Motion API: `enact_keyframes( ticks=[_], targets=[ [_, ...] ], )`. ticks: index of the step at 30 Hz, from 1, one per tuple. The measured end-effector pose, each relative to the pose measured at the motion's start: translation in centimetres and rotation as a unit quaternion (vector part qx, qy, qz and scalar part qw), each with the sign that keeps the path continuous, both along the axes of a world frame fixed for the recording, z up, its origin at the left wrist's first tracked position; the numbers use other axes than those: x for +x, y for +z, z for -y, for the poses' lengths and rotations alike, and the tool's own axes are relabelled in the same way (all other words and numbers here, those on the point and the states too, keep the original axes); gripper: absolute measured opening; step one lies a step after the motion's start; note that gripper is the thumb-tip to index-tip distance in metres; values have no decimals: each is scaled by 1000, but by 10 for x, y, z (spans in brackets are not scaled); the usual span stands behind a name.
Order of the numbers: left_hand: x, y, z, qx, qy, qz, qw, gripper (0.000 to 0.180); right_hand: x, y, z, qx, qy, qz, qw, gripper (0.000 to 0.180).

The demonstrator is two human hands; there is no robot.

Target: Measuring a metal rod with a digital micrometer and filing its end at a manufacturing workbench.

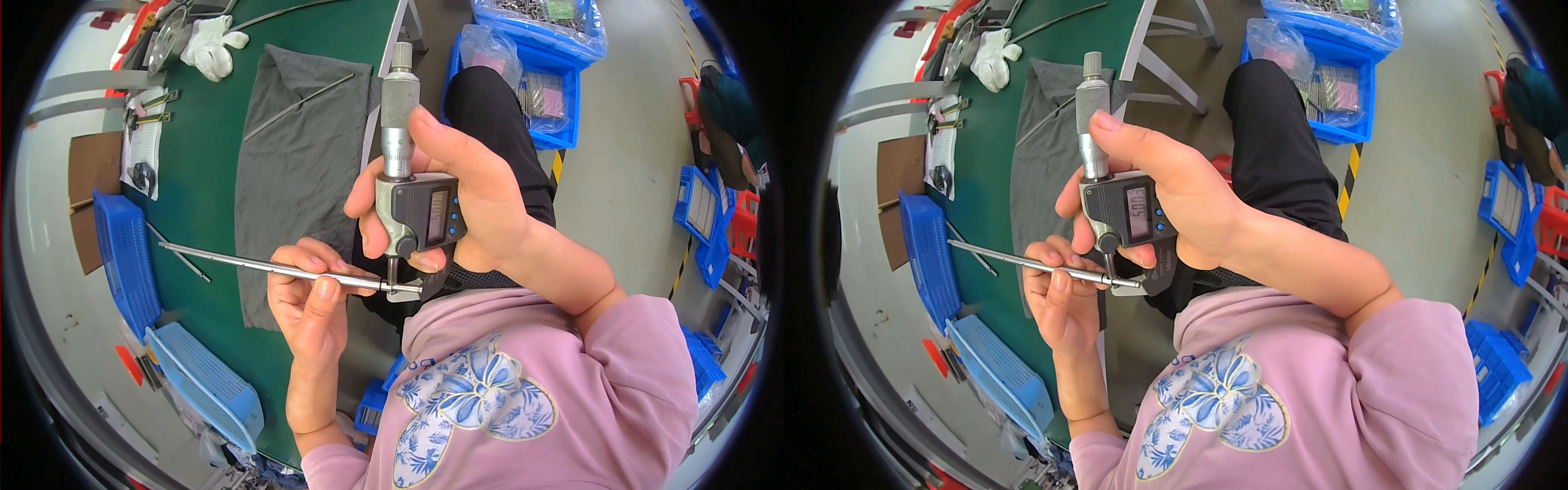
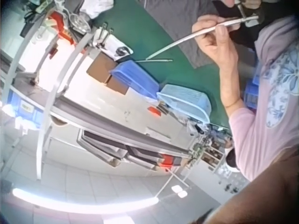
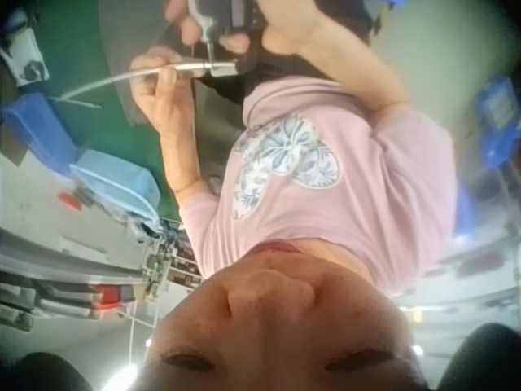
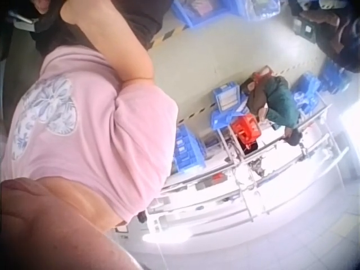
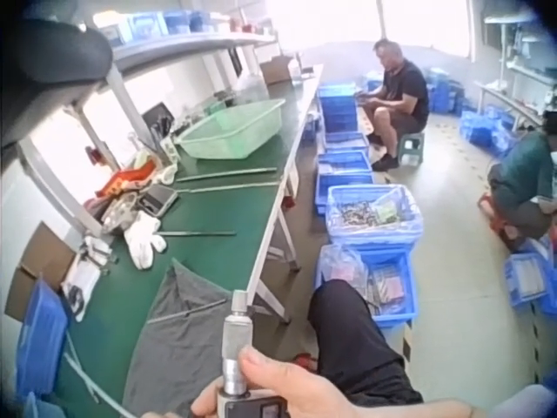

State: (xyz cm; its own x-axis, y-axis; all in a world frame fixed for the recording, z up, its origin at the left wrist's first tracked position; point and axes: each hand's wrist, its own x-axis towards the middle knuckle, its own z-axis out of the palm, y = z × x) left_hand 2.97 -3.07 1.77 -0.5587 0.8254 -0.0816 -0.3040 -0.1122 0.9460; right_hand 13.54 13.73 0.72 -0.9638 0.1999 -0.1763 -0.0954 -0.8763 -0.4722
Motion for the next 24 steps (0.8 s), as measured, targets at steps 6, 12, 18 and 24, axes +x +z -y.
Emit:
enact_keyframes(
  ticks=[6, 12, 18, 24],
  targets=[
    [0, 1, -2, 17, -10, 15, 1000, 20, 2, -1, -2, -30, -12, 5, 999, 76],
    [0, 0, -1, 19, -16, 19, 1000, 20, 3, -3, -2, -53, -22, -27, 998, 66],
    [2, 0, -1, 2, -20, 0, 1000, 18, 3, -2, 0, -50, -15, -12, 999, 65],
    [3, 1, 0, 0, -19, 1, 1000, 18, 1, -2, 3, -40, -26, 9, 999, 61]
  ],
)
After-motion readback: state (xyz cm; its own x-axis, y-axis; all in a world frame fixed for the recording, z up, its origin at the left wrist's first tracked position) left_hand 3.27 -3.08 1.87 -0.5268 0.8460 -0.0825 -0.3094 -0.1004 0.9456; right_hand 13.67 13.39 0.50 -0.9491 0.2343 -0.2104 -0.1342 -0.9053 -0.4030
